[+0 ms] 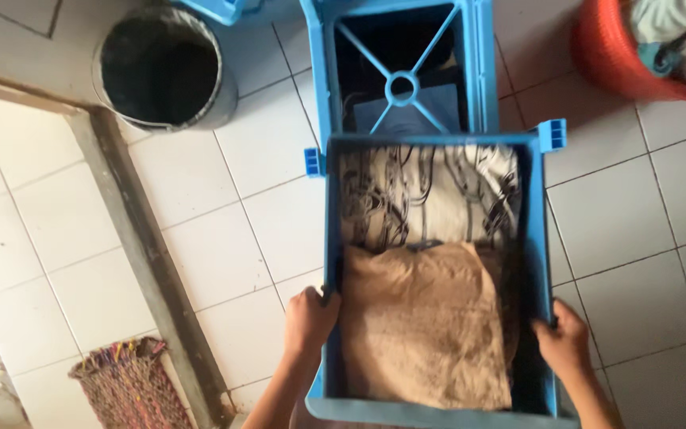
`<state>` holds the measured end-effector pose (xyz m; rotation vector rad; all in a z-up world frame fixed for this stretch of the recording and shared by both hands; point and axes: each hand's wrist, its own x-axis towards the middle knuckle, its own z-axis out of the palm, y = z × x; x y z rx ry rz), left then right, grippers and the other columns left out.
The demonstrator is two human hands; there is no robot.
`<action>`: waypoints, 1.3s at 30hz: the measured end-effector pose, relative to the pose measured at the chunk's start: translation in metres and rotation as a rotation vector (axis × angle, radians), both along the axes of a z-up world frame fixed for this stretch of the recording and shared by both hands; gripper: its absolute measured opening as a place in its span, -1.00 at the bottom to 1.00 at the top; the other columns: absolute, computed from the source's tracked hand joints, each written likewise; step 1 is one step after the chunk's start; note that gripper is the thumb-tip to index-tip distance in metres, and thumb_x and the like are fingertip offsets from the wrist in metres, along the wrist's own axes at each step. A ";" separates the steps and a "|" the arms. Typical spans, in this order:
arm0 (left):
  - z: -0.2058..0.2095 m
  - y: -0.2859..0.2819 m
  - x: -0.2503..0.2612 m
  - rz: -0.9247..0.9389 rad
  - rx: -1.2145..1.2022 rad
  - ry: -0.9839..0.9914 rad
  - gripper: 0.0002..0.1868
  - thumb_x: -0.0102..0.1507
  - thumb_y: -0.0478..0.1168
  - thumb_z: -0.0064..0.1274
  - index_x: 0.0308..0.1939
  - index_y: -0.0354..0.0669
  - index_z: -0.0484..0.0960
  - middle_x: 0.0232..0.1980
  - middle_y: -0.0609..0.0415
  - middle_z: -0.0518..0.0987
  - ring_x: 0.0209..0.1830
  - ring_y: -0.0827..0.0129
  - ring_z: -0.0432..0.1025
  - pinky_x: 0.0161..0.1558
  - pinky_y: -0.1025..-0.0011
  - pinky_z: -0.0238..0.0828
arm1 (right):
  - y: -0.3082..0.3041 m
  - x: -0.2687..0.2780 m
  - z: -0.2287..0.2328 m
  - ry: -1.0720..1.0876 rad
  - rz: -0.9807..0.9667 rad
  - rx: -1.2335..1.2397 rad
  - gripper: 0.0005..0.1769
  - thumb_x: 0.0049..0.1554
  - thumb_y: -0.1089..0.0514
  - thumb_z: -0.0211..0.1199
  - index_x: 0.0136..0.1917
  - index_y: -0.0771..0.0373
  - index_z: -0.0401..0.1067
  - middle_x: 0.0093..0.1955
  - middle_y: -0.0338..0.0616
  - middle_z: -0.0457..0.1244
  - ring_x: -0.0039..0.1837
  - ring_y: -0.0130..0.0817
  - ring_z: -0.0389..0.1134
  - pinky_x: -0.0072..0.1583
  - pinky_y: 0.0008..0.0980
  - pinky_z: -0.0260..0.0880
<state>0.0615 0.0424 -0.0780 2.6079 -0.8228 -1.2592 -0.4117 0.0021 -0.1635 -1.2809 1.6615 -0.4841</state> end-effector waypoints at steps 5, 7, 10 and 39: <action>-0.035 -0.012 0.002 0.020 -0.141 -0.104 -0.55 0.17 0.03 0.18 -0.47 -0.39 0.63 -0.46 -0.34 0.60 -0.39 -0.18 0.56 -0.27 0.04 0.51 | -0.053 0.011 -0.034 0.070 0.083 -0.106 -0.84 0.06 0.41 0.25 -0.05 0.34 0.40 -0.24 -0.18 0.31 -0.23 -0.52 0.24 -0.17 -0.42 0.26; -0.046 -0.027 0.007 0.048 -0.168 -0.116 -0.55 0.18 0.03 0.19 -0.47 -0.39 0.64 -0.45 -0.34 0.60 -0.39 -0.17 0.55 -0.27 0.05 0.50 | -0.078 0.020 -0.047 0.113 0.082 -0.141 -0.86 0.07 0.40 0.25 -0.06 0.34 0.41 -0.24 -0.18 0.30 -0.22 -0.50 0.22 -0.16 -0.42 0.25; -0.054 -0.052 0.015 0.114 -0.265 -0.131 -0.58 0.18 0.01 0.21 -0.45 -0.37 0.66 -0.42 -0.28 0.64 -0.39 -0.12 0.56 -0.27 0.10 0.49 | -0.117 0.038 -0.063 0.178 0.051 -0.186 -0.88 0.07 0.41 0.24 -0.08 0.33 0.43 -0.25 -0.19 0.27 -0.22 -0.50 0.19 -0.14 -0.42 0.24; -0.027 -0.134 -0.027 -0.995 -0.708 -0.411 -0.04 0.07 -0.43 0.06 0.57 0.10 0.18 0.63 -0.12 0.06 0.67 -0.03 -0.13 0.41 -0.57 -0.24 | -0.128 0.201 0.008 0.834 0.858 -0.520 0.02 0.03 0.09 0.39 0.62 -0.15 -0.07 0.71 0.18 -0.23 0.73 0.17 -0.25 0.54 0.55 -0.39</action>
